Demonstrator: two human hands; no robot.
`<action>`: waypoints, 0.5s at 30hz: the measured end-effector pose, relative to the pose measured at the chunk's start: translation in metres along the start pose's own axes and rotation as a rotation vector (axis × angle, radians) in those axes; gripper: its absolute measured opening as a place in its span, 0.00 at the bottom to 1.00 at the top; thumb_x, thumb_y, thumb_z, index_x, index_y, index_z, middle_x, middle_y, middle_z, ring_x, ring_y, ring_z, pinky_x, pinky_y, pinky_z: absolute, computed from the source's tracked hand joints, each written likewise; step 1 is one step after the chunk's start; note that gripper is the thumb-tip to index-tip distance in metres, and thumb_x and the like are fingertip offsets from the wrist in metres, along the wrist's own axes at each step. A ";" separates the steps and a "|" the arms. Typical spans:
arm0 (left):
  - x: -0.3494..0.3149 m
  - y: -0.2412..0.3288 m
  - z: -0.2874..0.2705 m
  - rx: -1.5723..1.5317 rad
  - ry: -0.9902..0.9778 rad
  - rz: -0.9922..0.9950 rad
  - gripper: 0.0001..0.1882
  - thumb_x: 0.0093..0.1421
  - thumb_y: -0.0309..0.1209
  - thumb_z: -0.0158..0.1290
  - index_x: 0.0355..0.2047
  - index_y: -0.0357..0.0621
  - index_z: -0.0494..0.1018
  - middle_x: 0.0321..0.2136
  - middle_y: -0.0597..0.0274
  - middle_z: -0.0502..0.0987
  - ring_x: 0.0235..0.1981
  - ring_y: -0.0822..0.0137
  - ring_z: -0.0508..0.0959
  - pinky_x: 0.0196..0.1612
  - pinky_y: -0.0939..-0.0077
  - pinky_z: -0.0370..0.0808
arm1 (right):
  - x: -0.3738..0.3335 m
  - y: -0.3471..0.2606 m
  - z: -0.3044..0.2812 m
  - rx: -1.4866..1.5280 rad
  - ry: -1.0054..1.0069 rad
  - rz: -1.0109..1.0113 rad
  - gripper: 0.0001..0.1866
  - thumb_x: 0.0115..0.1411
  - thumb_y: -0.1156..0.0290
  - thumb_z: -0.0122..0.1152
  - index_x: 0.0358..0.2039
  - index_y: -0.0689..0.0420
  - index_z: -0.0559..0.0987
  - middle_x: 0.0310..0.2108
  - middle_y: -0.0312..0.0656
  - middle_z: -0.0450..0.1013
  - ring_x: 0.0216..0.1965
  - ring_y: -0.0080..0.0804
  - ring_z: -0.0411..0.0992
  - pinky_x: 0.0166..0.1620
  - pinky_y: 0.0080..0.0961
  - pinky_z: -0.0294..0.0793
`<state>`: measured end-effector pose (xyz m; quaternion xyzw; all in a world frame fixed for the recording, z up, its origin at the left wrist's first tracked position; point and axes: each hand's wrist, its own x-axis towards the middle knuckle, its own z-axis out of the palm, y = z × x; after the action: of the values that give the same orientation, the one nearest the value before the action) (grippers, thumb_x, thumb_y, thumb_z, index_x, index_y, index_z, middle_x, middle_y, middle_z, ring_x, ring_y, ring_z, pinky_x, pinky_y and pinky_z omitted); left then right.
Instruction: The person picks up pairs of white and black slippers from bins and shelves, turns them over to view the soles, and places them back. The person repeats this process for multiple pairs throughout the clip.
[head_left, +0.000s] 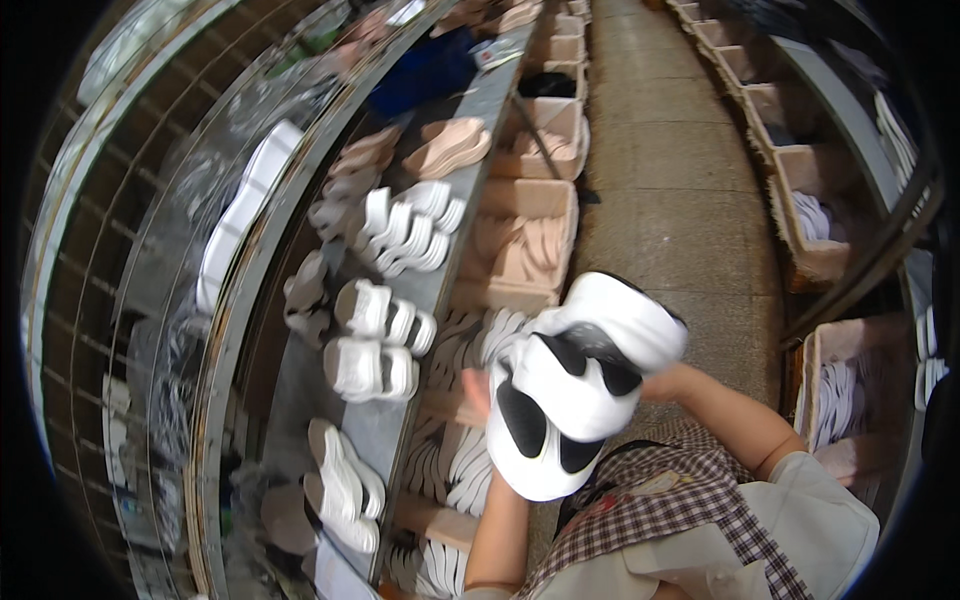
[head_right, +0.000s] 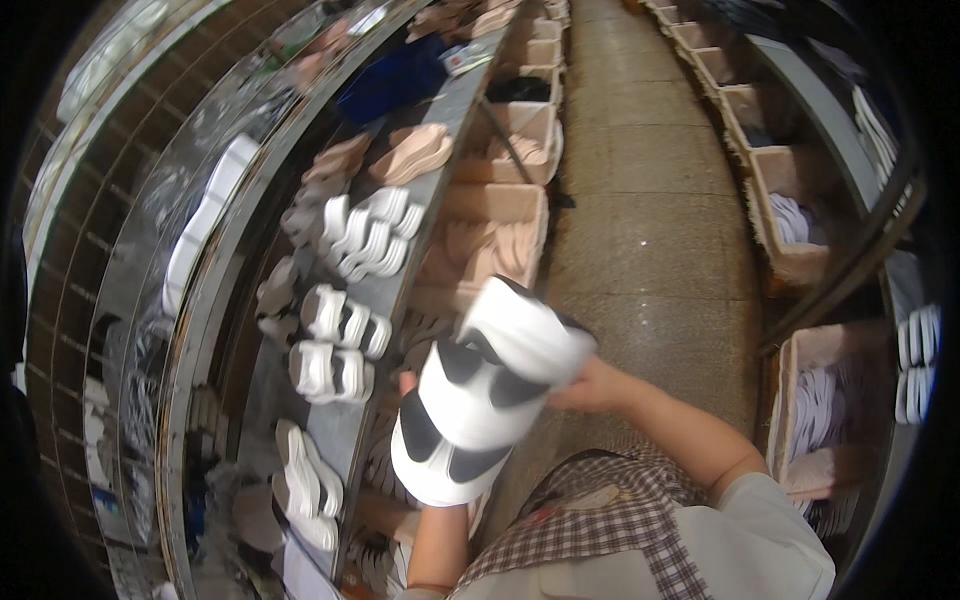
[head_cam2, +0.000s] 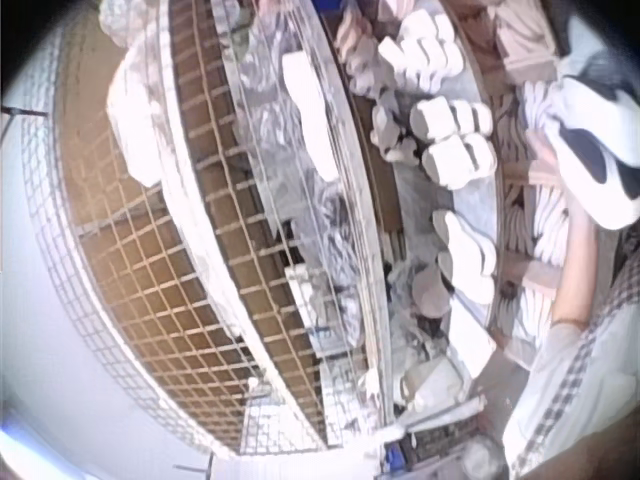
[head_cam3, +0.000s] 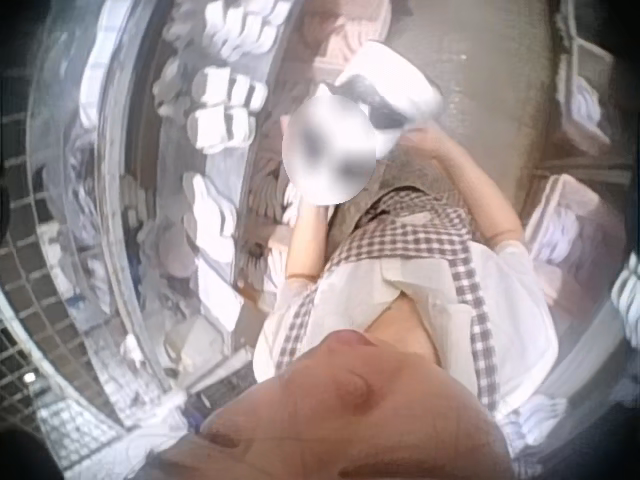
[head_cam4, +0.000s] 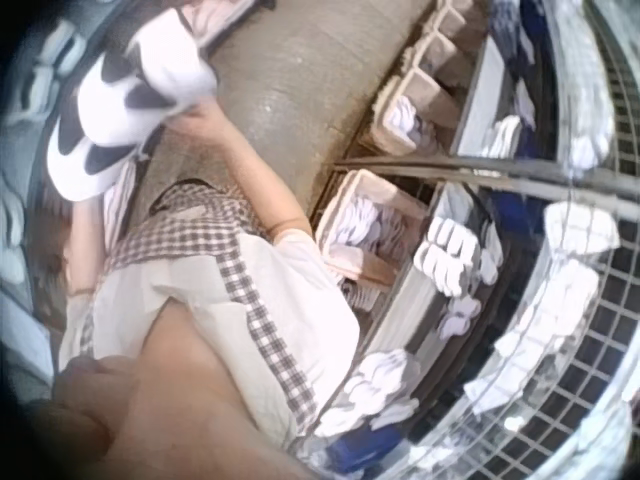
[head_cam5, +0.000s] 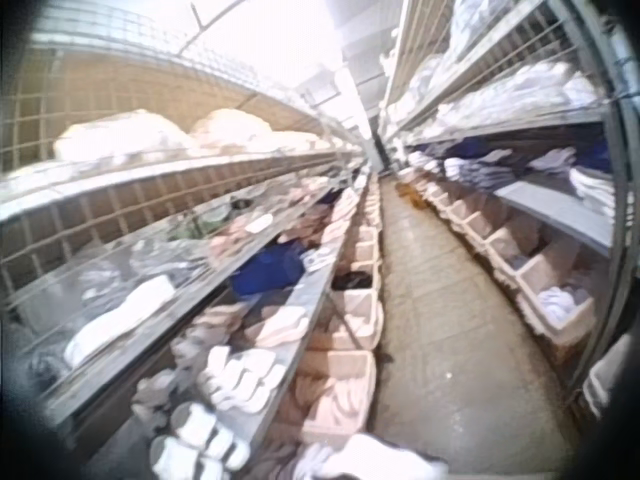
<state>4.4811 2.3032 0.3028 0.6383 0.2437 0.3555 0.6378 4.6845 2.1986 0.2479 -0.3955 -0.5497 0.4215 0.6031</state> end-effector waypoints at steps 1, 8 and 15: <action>-0.004 0.001 0.003 -0.190 0.036 -0.089 0.27 0.58 0.35 0.50 0.56 0.35 0.63 0.52 0.50 0.69 0.52 0.57 0.70 0.54 0.67 0.66 | -0.002 -0.005 -0.001 0.143 0.083 0.099 0.28 0.55 0.73 0.59 0.57 0.56 0.67 0.61 0.45 0.59 0.63 0.36 0.54 0.62 0.38 0.54; 0.001 0.014 0.010 -0.698 0.069 -0.294 0.21 0.67 0.33 0.41 0.57 0.35 0.61 0.49 0.55 0.72 0.47 0.64 0.74 0.48 0.75 0.74 | 0.005 -0.024 0.004 0.182 0.074 0.185 0.24 0.67 0.60 0.37 0.56 0.63 0.67 0.64 0.47 0.54 0.60 0.39 0.60 0.60 0.38 0.58; -0.001 -0.004 0.012 -0.461 0.112 -0.330 0.25 0.66 0.41 0.40 0.58 0.37 0.58 0.48 0.52 0.71 0.47 0.63 0.74 0.45 0.74 0.76 | -0.002 -0.024 0.029 0.565 0.232 0.517 0.30 0.55 0.59 0.56 0.52 0.62 0.61 0.48 0.49 0.62 0.50 0.37 0.63 0.54 0.35 0.62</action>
<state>4.4899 2.2948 0.2990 0.4075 0.2922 0.3276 0.8008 4.6576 2.1892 0.2719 -0.3846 -0.2226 0.6465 0.6202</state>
